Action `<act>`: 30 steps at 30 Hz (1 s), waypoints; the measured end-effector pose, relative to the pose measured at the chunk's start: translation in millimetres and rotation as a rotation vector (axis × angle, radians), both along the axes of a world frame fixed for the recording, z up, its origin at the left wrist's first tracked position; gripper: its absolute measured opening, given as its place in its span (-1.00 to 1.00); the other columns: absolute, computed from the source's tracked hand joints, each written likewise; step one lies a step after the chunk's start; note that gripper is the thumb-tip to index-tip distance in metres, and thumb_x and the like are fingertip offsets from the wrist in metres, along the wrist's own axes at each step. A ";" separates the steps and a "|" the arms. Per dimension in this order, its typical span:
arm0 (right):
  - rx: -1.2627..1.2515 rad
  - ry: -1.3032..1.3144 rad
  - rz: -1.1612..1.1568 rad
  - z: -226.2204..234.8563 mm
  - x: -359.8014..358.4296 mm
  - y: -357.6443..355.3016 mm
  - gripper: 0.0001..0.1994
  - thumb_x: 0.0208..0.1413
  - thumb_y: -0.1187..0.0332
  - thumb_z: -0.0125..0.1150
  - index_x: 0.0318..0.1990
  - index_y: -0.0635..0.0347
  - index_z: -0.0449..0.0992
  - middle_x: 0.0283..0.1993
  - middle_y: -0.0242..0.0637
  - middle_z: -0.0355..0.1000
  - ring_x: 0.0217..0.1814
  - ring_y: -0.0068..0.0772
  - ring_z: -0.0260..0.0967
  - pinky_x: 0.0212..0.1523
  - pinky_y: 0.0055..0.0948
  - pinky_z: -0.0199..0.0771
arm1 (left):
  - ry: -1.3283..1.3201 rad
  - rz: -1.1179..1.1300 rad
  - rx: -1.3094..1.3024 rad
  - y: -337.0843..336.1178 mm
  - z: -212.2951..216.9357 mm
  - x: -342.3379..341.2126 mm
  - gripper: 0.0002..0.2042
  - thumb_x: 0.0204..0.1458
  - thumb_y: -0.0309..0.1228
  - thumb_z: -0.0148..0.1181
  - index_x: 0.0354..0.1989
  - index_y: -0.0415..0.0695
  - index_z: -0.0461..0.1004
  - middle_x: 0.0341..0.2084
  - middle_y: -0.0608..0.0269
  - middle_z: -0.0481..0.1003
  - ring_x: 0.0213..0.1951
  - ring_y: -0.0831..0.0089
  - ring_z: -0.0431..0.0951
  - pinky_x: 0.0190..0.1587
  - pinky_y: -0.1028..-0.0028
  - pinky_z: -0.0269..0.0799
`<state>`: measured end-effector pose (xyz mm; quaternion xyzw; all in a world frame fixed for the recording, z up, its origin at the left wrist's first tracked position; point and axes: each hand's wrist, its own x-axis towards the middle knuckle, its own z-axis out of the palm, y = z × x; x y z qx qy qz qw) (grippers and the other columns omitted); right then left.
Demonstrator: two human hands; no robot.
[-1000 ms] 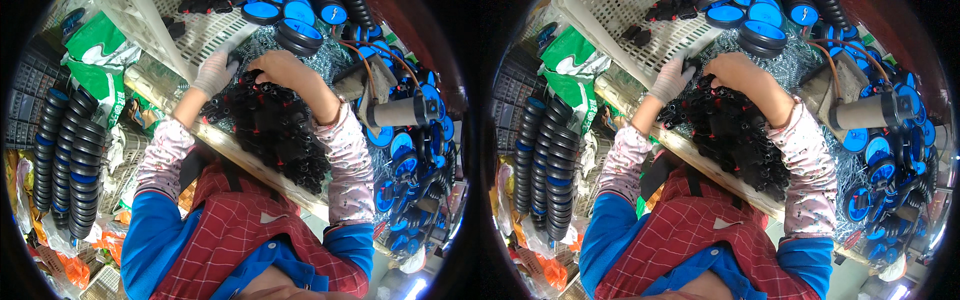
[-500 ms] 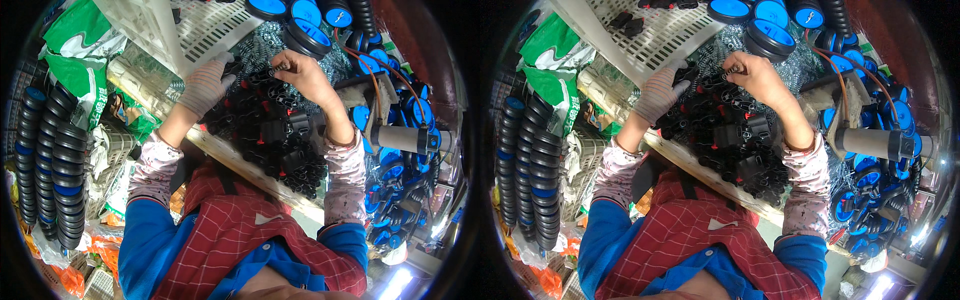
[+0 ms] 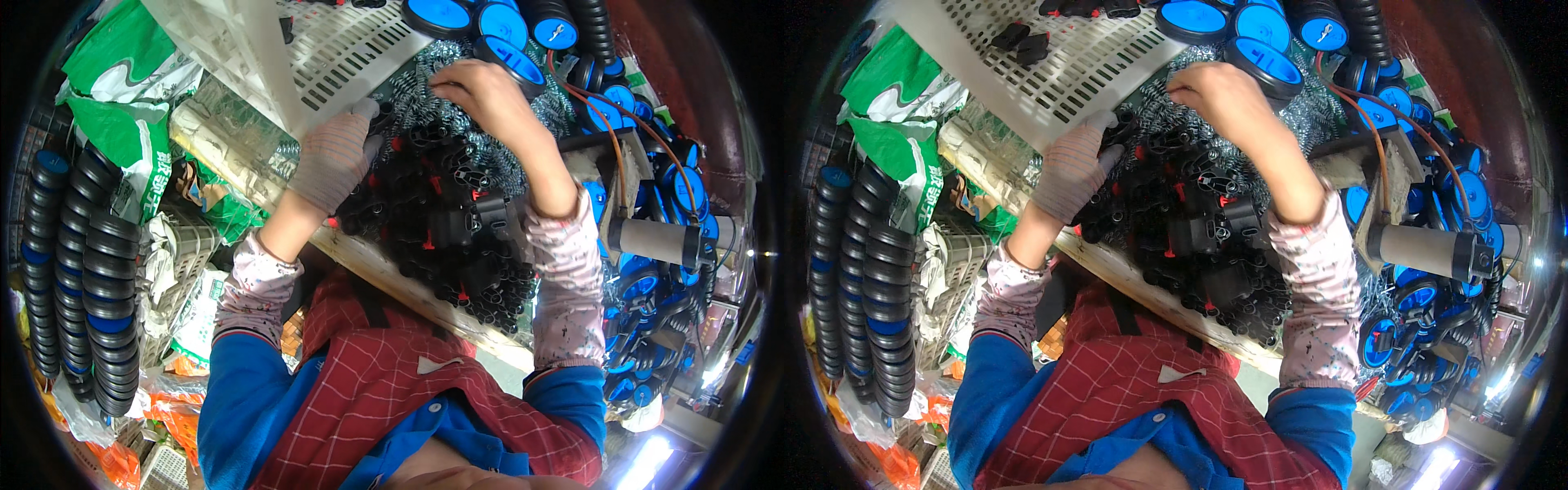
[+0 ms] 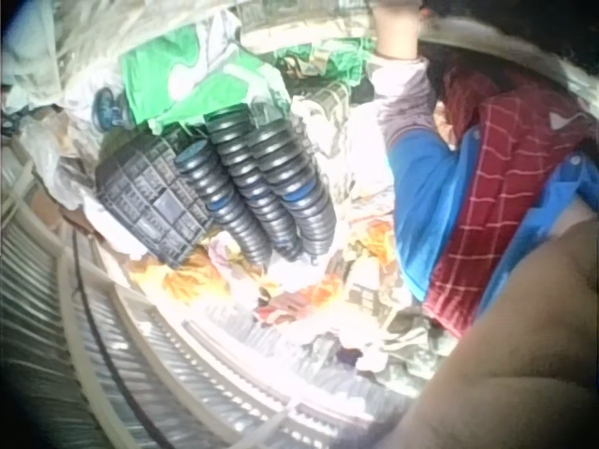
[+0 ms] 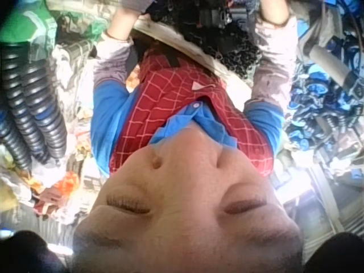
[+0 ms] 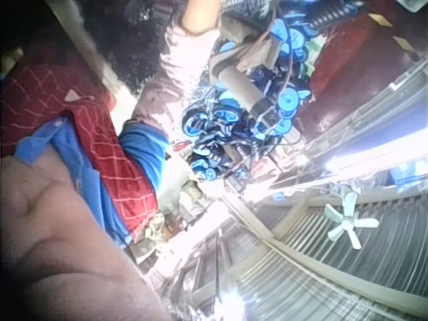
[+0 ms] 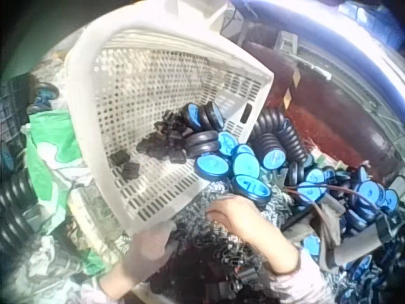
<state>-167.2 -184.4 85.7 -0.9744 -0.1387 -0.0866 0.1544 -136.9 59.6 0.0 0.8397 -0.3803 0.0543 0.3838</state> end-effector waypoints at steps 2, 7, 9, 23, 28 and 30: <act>-0.136 -0.017 0.116 -35.6 30.9 -2.0 -0.77 0.00 0.40 0.35 -0.15 0.19 0.62 -0.10 -0.20 0.56 -0.01 -0.07 0.48 -0.04 -0.26 0.50 | 0.062 0.077 0.067 -1.1 6.4 -3.2 -0.58 -0.01 -0.43 0.33 0.04 -0.14 0.37 -0.13 -0.02 0.54 -0.09 -0.04 0.54 -0.07 0.19 0.47; -0.448 0.233 0.222 -56.1 59.8 14.8 -0.75 -0.04 0.43 0.37 -0.15 0.10 0.60 -0.16 -0.27 0.55 0.01 -0.09 0.44 0.05 -0.22 0.43 | -0.045 0.109 0.121 4.5 -4.6 -3.7 -0.60 0.01 -0.37 0.33 0.01 -0.14 0.37 -0.23 0.00 0.53 -0.20 -0.01 0.55 -0.16 0.21 0.48; -0.340 0.286 0.213 -55.6 59.1 11.7 -0.74 -0.02 0.43 0.35 -0.13 0.12 0.57 -0.23 -0.24 0.54 -0.07 -0.07 0.46 0.00 -0.19 0.44 | -0.094 0.122 0.134 5.7 -9.6 -4.1 -0.62 0.04 -0.33 0.31 -0.01 -0.13 0.38 -0.28 0.02 0.52 -0.25 0.03 0.55 -0.20 0.23 0.47; -0.332 0.359 0.190 -53.4 59.8 14.8 -0.65 -0.01 0.28 0.40 -0.05 0.13 0.57 -0.16 -0.14 0.57 -0.08 0.04 0.50 -0.06 -0.10 0.48 | -0.300 0.129 0.034 1.5 -19.6 3.1 -0.58 0.15 -0.07 0.17 -0.06 -0.20 0.41 -0.48 0.09 0.47 -0.45 0.19 0.53 -0.39 0.30 0.45; -0.089 0.197 0.080 -24.5 42.5 15.1 -0.74 0.05 0.29 0.35 -0.10 0.13 0.58 -0.18 -0.13 0.57 -0.10 0.03 0.51 -0.10 -0.13 0.50 | -0.327 0.198 0.149 4.1 -19.0 -4.5 -0.62 0.15 -0.09 0.17 -0.10 -0.18 0.41 -0.46 0.05 0.49 -0.45 0.13 0.53 -0.38 0.27 0.47; 0.028 0.184 0.117 -8.2 32.1 16.0 -0.76 0.09 0.31 0.31 -0.11 0.14 0.57 -0.18 -0.12 0.56 -0.10 0.02 0.51 -0.09 -0.16 0.50 | -0.399 0.236 0.210 4.0 -21.8 -7.8 -0.65 0.13 -0.16 0.20 -0.08 -0.17 0.40 -0.42 0.04 0.50 -0.41 0.10 0.54 -0.33 0.25 0.48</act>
